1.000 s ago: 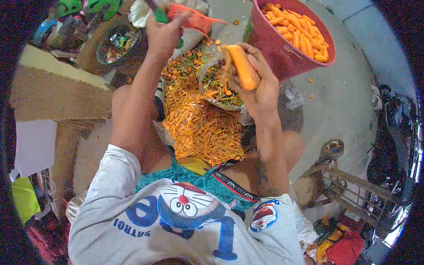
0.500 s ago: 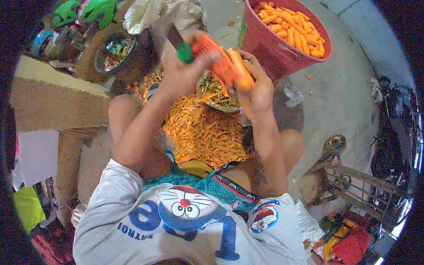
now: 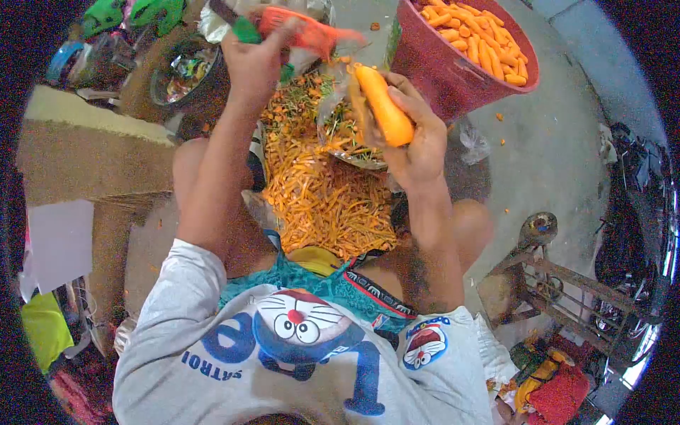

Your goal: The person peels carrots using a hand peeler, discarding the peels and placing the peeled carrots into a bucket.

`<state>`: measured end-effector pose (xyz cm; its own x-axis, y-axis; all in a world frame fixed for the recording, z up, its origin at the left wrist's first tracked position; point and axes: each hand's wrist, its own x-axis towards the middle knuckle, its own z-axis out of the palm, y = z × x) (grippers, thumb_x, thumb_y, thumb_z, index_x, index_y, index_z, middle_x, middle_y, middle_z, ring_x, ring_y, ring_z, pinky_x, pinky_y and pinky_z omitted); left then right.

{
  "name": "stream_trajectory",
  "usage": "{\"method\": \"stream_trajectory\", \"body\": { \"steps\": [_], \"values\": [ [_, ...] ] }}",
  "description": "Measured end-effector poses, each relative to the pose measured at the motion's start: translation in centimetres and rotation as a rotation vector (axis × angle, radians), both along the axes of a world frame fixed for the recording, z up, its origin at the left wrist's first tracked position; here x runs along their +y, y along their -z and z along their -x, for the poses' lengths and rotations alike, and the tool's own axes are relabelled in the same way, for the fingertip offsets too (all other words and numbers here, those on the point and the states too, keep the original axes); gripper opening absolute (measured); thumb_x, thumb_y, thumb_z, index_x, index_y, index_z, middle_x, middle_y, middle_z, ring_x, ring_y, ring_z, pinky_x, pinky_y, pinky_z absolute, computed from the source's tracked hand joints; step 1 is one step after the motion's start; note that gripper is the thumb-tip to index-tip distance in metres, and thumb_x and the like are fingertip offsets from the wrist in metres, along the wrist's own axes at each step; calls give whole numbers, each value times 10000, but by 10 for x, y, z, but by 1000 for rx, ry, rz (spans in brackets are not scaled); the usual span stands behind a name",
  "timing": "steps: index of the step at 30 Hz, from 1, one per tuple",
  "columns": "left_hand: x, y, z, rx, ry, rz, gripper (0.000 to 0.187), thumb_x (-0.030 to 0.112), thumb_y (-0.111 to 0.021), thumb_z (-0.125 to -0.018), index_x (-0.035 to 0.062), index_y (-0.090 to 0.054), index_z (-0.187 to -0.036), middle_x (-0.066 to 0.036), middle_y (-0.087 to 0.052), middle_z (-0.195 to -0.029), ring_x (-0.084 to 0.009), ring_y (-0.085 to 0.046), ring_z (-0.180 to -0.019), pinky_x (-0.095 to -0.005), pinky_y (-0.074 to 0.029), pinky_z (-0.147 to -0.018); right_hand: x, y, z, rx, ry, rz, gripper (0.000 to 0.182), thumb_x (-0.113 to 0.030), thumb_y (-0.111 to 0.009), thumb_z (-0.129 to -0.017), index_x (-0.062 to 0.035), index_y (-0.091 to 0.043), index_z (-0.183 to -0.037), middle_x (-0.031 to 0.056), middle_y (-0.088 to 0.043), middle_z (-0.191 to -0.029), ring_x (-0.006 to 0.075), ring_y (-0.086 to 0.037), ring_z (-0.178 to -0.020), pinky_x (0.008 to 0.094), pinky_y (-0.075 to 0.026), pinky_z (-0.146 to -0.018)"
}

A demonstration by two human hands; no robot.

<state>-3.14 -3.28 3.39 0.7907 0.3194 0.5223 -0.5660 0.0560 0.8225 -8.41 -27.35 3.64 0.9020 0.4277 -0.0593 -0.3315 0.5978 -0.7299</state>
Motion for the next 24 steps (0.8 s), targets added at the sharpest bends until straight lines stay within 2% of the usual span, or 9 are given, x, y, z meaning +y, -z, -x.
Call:
{"method": "stream_trajectory", "body": {
  "steps": [2,8,12,14,16,17,18,21,24],
  "values": [
    [-2,-6,7,29,-34,80,175,147,-801,-893,36,-699,-982,15,-679,-808,-76,-600,-598,-238,-502,-567,-6,10,-9,-54,-163,-125,364,-227,-489,-1037,-13,-526,-1329,127,-655,-1116,168,-635,-797,289,-513,-643],
    [-23,-8,31,-58,48,-264,150,131,-778,-906,16,-710,-974,-3,-699,-826,-100,-637,-641,-256,-533,-632,18,-10,7,12,261,174,373,-213,-469,-1027,-30,-506,-1350,93,-652,-1044,137,-612,-784,248,-470,-604],
    [14,14,-1,182,-135,-24,129,129,-765,-910,26,-714,-969,-17,-716,-841,-111,-670,-725,-270,-545,-687,-5,7,-6,-105,-101,-11,388,-243,-492,-1011,-59,-506,-1352,69,-642,-1048,114,-604,-771,234,-459,-583],
    [-26,-3,29,15,-30,-48,142,150,-779,-908,34,-707,-949,-9,-698,-820,-105,-652,-697,-252,-532,-669,-2,5,-5,-19,-11,41,410,-254,-514,-1000,-51,-500,-1356,72,-645,-1028,120,-616,-749,238,-470,-577],
    [-47,-10,50,-284,-74,-463,153,158,-790,-905,39,-695,-919,-8,-685,-812,-103,-630,-676,-244,-512,-655,9,-7,-1,-14,145,160,425,-252,-530,-992,-39,-493,-1358,79,-651,-1006,138,-633,-739,246,-486,-582],
    [-45,0,47,-6,175,-119,199,85,-796,-874,13,-694,-1029,-41,-735,-883,-100,-689,-819,-309,-562,-726,8,-9,1,-33,124,150,424,-244,-533,-990,-36,-491,-1356,81,-653,-997,142,-640,-751,249,-493,-589],
    [-36,2,38,9,171,-113,199,85,-796,-874,13,-694,-1029,-41,-735,-883,-100,-689,-819,-309,-562,-726,7,-8,5,-47,102,138,423,-237,-536,-987,-33,-490,-1355,82,-654,-989,145,-646,-763,251,-500,-596],
    [15,-8,7,219,-113,-80,150,156,-779,-916,48,-677,-929,19,-678,-803,-57,-597,-637,-232,-466,-550,-3,-1,2,-53,-78,-47,414,-211,-518,-991,-30,-492,-1363,98,-670,-1025,162,-652,-767,255,-499,-598],
    [-20,3,23,43,37,-26,146,153,-776,-917,41,-685,-938,11,-685,-816,-64,-616,-664,-234,-492,-579,-2,4,-6,-28,-68,-45,402,-203,-505,-997,-33,-499,-1362,108,-671,-1028,164,-633,-747,255,-489,-590]
  ]
}}
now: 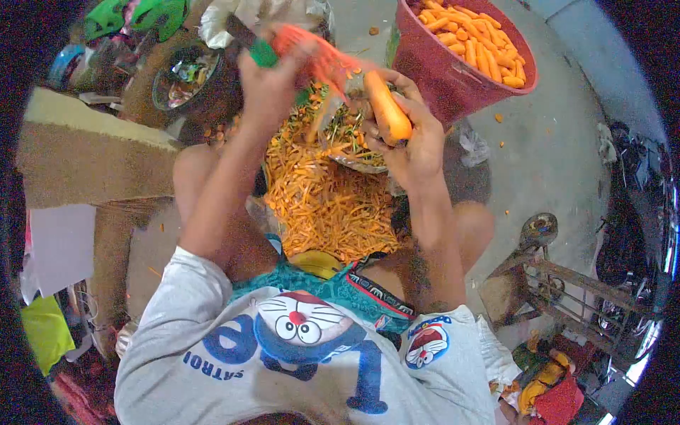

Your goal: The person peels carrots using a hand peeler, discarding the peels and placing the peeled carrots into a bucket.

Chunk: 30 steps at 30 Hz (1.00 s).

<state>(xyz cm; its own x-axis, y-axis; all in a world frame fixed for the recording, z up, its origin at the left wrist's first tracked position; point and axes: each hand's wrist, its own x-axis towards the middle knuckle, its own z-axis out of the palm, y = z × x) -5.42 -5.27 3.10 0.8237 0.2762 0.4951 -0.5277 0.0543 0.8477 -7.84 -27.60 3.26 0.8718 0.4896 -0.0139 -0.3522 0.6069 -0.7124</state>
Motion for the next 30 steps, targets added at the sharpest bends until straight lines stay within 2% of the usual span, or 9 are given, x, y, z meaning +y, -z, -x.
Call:
{"method": "stream_trajectory", "body": {
  "steps": [5,7,11,13,20,23,25,27,30],
  "values": [
    [3,2,0,7,30,-136,144,138,-784,-898,33,-707,-960,10,-692,-824,-76,-635,-707,-242,-518,-622,25,-20,17,72,370,203,382,-210,-494,-1008,-42,-518,-1350,105,-660,-972,147,-576,-684,247,-449,-551],
    [25,2,-13,176,-59,1,155,164,-783,-902,44,-708,-964,8,-698,-835,-79,-636,-703,-244,-518,-626,-1,-3,8,-102,-51,6,379,-207,-495,-1010,-25,-525,-1340,115,-657,-1065,165,-636,-826,271,-527,-677],
    [-14,0,18,90,87,-139,185,176,-776,-904,33,-698,-991,-8,-703,-896,-90,-647,-770,-266,-534,-704,-1,6,3,-83,-94,-86,391,-206,-502,-1009,-3,-511,-1343,115,-648,-1132,168,-660,-917,268,-544,-758],
    [-17,-5,17,1,126,-168,198,181,-779,-903,28,-700,-1000,0,-699,-878,-84,-640,-752,-260,-527,-685,22,-10,13,-52,351,185,395,-222,-514,-1012,-24,-507,-1354,112,-648,-1139,171,-669,-896,281,-543,-698],
    [7,2,-5,58,10,13,148,161,-776,-915,57,-675,-947,23,-670,-771,-58,-572,-586,-237,-444,-511,0,-2,8,-14,32,128,390,-228,-487,-1029,-69,-490,-1385,98,-661,-1080,165,-641,-765,291,-480,-552],
    [-21,4,12,-219,-81,-310,136,158,-774,-916,65,-675,-927,18,-677,-768,-56,-573,-577,-237,-438,-497,25,-13,12,-52,251,221,414,-246,-471,-1039,-49,-480,-1403,86,-639,-995,155,-601,-689,273,-418,-510],
    [-8,-7,11,-40,109,-157,145,168,-781,-915,63,-681,-928,13,-680,-783,-64,-592,-617,-243,-470,-545,24,-8,16,-62,392,276,417,-246,-469,-1041,-40,-483,-1403,81,-629,-967,150,-585,-661,265,-393,-494],
    [21,10,-13,54,14,-54,152,171,-787,-911,60,-686,-935,12,-678,-793,-71,-602,-643,-247,-489,-582,2,0,8,-126,19,88,414,-248,-466,-1042,-4,-502,-1376,97,-631,-1044,170,-639,-809,284,-495,-634],
    [7,-2,1,171,-62,-4,165,164,-800,-903,48,-695,-958,-3,-679,-833,-93,-632,-731,-263,-531,-700,-6,11,0,-60,-126,-136,408,-241,-489,-1031,4,-516,-1356,115,-634,-1118,179,-653,-946,284,-527,-764]
  ]
}}
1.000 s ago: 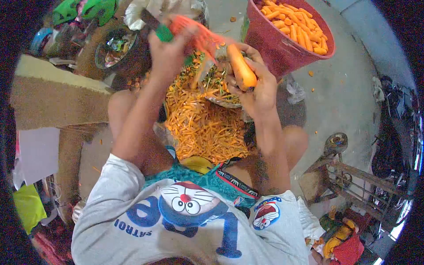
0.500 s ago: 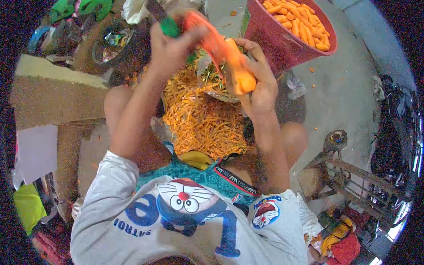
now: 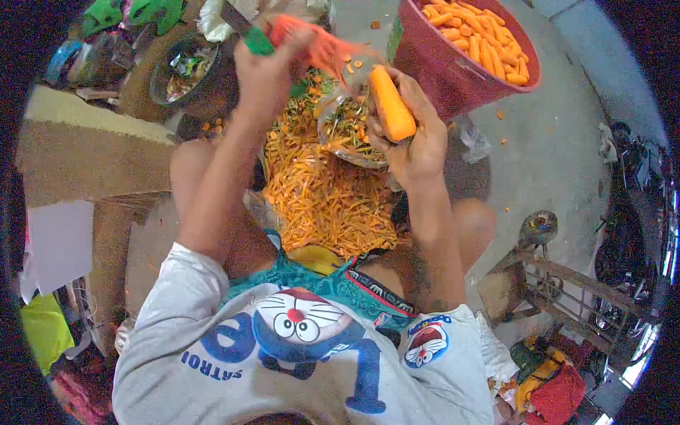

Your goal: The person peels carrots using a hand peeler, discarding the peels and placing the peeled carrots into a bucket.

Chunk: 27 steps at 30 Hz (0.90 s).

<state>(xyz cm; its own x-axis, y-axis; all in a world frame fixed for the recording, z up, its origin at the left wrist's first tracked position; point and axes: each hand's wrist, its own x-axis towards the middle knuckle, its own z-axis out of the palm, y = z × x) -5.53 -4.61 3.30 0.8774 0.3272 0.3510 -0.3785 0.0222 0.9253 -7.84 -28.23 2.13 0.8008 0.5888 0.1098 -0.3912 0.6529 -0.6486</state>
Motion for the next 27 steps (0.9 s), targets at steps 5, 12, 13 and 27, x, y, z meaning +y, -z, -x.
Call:
{"method": "stream_trajectory", "body": {
  "steps": [5,12,13,27],
  "values": [
    [-16,0,13,-233,126,-229,129,131,-783,-910,45,-702,-962,-3,-689,-855,-90,-637,-749,-266,-530,-704,15,-13,10,4,303,242,416,-227,-541,-1008,-2,-518,-1356,137,-643,-1185,187,-659,-1056,274,-551,-834],
    [-28,-6,22,-256,42,-128,122,116,-778,-911,45,-696,-965,4,-702,-827,-72,-629,-667,-254,-508,-583,6,-14,4,46,90,109,441,-246,-508,-1031,-30,-505,-1415,119,-637,-1126,158,-623,-792,242,-491,-554],
    [-36,-6,30,-445,69,-315,124,117,-773,-916,41,-694,-973,3,-705,-836,-76,-636,-680,-256,-510,-592,19,-23,9,81,258,193,427,-242,-516,-1030,-19,-508,-1394,134,-647,-1143,172,-643,-833,261,-519,-616],
    [-6,3,4,-204,70,-138,122,99,-775,-912,40,-687,-973,-6,-692,-796,-87,-631,-699,-252,-509,-632,8,-18,15,-4,262,274,385,-269,-503,-1043,-2,-566,-1314,88,-672,-1050,139,-647,-763,243,-496,-563]
  ]
}}
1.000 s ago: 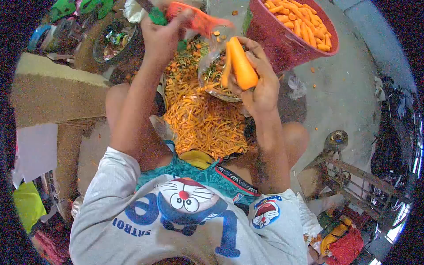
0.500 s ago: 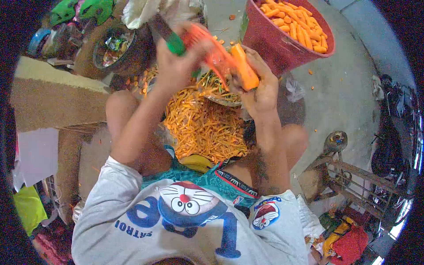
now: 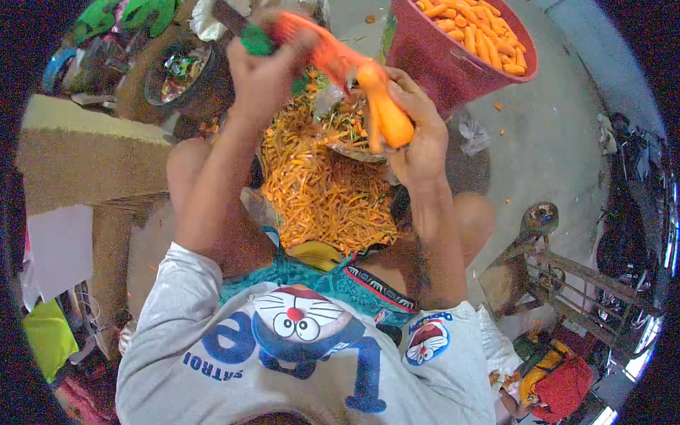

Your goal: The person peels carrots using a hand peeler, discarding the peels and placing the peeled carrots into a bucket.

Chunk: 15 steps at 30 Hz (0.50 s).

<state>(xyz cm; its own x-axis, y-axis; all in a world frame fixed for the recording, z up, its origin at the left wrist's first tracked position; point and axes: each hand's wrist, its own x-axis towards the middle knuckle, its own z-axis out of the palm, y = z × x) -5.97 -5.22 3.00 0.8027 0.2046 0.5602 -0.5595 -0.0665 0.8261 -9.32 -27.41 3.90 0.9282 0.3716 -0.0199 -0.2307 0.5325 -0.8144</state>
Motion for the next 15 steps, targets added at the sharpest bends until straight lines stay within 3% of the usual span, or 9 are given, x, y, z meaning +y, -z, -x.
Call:
{"method": "stream_trajectory", "body": {
  "steps": [1,3,5,6,7,9,11,13,15],
  "values": [
    [10,-5,-11,85,-64,71,169,138,-806,-906,52,-692,-998,-4,-679,-796,-73,-613,-702,-243,-500,-619,-2,0,0,-6,-1,-6,385,-269,-503,-1043,-2,-566,-1314,88,-672,-1050,139,-647,-763,243,-496,-563],
    [9,-8,-17,1,-93,138,168,132,-788,-912,31,-693,-1008,-11,-694,-819,-99,-649,-774,-269,-530,-684,-5,-2,-1,52,-135,-125,366,-265,-501,-1042,-22,-578,-1304,86,-664,-975,138,-609,-685,240,-441,-499],
    [3,-2,-10,58,-140,-156,185,127,-774,-908,9,-680,-1015,-49,-712,-789,-153,-666,-738,-319,-537,-674,-7,4,-9,128,-49,-71,362,-275,-497,-1044,-27,-585,-1293,87,-653,-924,133,-579,-642,237,-411,-477],
    [-2,2,-5,93,-231,-478,224,120,-749,-872,-6,-660,-1034,-166,-728,-836,-292,-716,-772,-415,-550,-711,-9,8,-13,219,37,-18,358,-284,-494,-1047,-32,-592,-1282,87,-642,-874,128,-549,-599,234,-381,-455],
    [-5,6,-1,97,-230,-478,224,120,-749,-872,-6,-660,-1034,-166,-728,-836,-292,-716,-772,-415,-550,-711,-11,10,-16,224,37,-18,358,-284,-494,-1047,-32,-592,-1282,87,-642,-874,128,-549,-599,234,-381,-455],
    [-12,12,6,240,-70,-890,296,138,-691,-817,-9,-640,-1069,-276,-703,-918,-464,-687,-852,-518,-561,-797,-13,13,-18,221,116,64,346,-302,-475,-1061,-27,-604,-1229,87,-631,-820,118,-511,-558,229,-379,-454],
    [-20,10,10,293,-12,-805,306,125,-659,-772,-31,-626,-1032,-297,-695,-913,-487,-677,-887,-564,-543,-822,-9,9,-14,210,148,113,334,-303,-467,-1064,-25,-608,-1185,80,-625,-811,104,-486,-539,225,-373,-449],
    [-28,-1,21,240,64,-893,418,139,-692,-777,-27,-603,-1151,-294,-685,-907,-488,-669,-893,-561,-529,-805,-8,7,-11,163,78,197,322,-290,-477,-1064,-17,-607,-1176,71,-623,-818,102,-475,-529,231,-384,-448],
    [-24,15,9,226,102,-855,342,154,-682,-809,-41,-630,-1085,-299,-691,-920,-482,-678,-904,-552,-539,-818,-13,16,-9,161,8,105,315,-273,-489,-1065,-11,-605,-1196,68,-631,-836,99,-498,-559,234,-404,-470]
  ]
}}
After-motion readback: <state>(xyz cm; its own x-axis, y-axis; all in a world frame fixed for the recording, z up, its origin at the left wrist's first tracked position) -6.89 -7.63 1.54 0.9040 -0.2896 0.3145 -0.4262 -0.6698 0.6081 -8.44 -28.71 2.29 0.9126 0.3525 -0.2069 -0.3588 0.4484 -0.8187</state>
